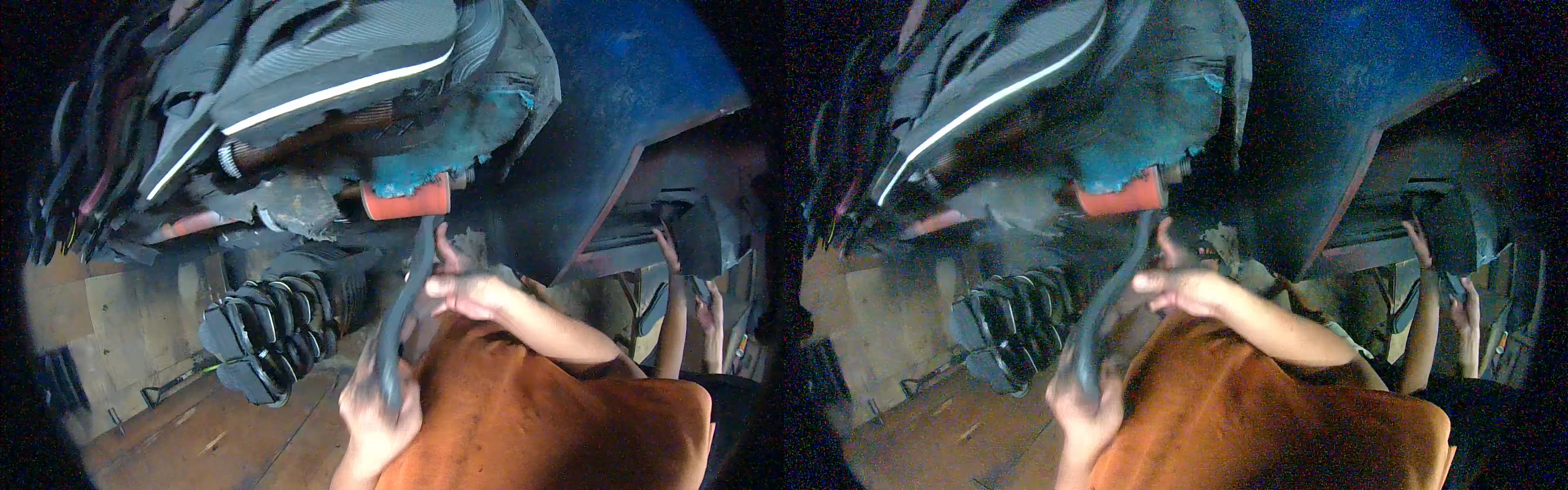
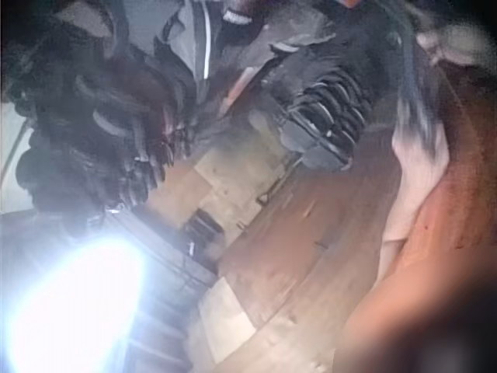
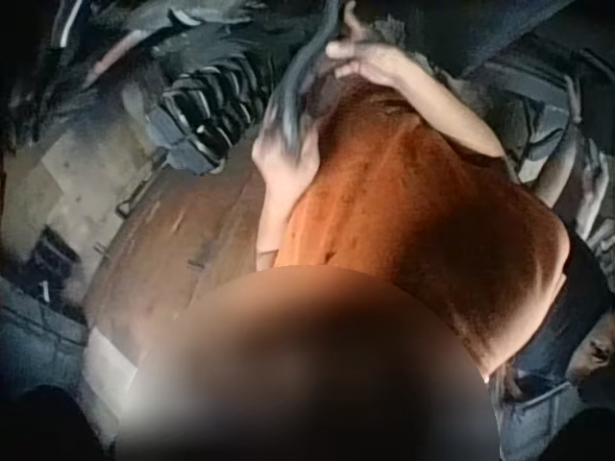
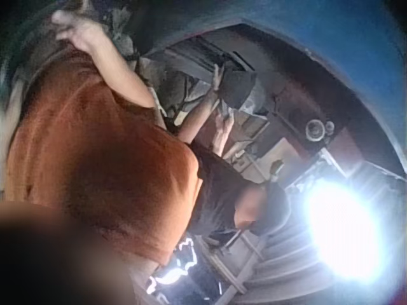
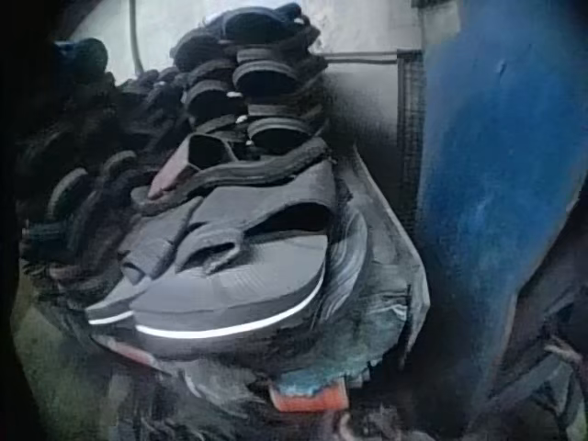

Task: The person repeatedly presses the soles of several sandals against a rotating grinding wheel to smooth their surfaces. They handle each sandal one at a time, rotating it to grind different edges, then place it back on a nearby stack before picking up the next.

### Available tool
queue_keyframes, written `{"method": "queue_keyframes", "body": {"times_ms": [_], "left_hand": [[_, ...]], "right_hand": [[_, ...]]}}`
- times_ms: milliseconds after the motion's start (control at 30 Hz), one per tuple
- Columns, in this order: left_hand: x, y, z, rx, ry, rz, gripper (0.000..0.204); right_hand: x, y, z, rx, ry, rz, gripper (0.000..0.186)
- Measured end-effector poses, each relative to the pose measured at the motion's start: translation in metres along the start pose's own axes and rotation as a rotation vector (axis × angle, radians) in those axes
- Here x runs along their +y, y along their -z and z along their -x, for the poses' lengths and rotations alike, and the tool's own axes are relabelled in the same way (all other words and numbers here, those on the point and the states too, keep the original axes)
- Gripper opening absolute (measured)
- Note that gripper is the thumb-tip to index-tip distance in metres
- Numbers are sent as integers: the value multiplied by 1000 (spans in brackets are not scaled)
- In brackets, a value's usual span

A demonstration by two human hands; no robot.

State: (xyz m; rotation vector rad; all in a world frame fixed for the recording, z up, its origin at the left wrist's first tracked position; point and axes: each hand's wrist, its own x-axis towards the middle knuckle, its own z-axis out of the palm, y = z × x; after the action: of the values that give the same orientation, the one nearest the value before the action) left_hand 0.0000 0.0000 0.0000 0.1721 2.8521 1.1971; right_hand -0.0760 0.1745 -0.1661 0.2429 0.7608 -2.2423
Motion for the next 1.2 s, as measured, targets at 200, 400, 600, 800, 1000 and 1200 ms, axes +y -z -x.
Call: {"method": "queue_keyframes", "body": {"times_ms": [200, 400, 600, 800, 1000, 1200], "left_hand": [[-25, -21, 11, 121, -50, 20, 43], [-128, -65, 106, 145, 186, 53, 51], [-162, -83, 80, 34, 98, 357, 66], [-133, -92, -73, -163, 132, 748, 66], [-108, -98, -105, -222, 340, 725, 49], [-119, -131, -119, -192, 421, 651, 41]], "right_hand": [[-30, -9, 3, 69, -60, 37, 122], [23, -29, -1, 71, 204, 363, 144], [33, -16, -15, 111, 235, 484, 144], [42, 2, -21, 31, 294, 672, 127], [20, 0, -17, 24, 159, 394, 126], [-5, 14, -24, 34, 84, 324, 118]]}}
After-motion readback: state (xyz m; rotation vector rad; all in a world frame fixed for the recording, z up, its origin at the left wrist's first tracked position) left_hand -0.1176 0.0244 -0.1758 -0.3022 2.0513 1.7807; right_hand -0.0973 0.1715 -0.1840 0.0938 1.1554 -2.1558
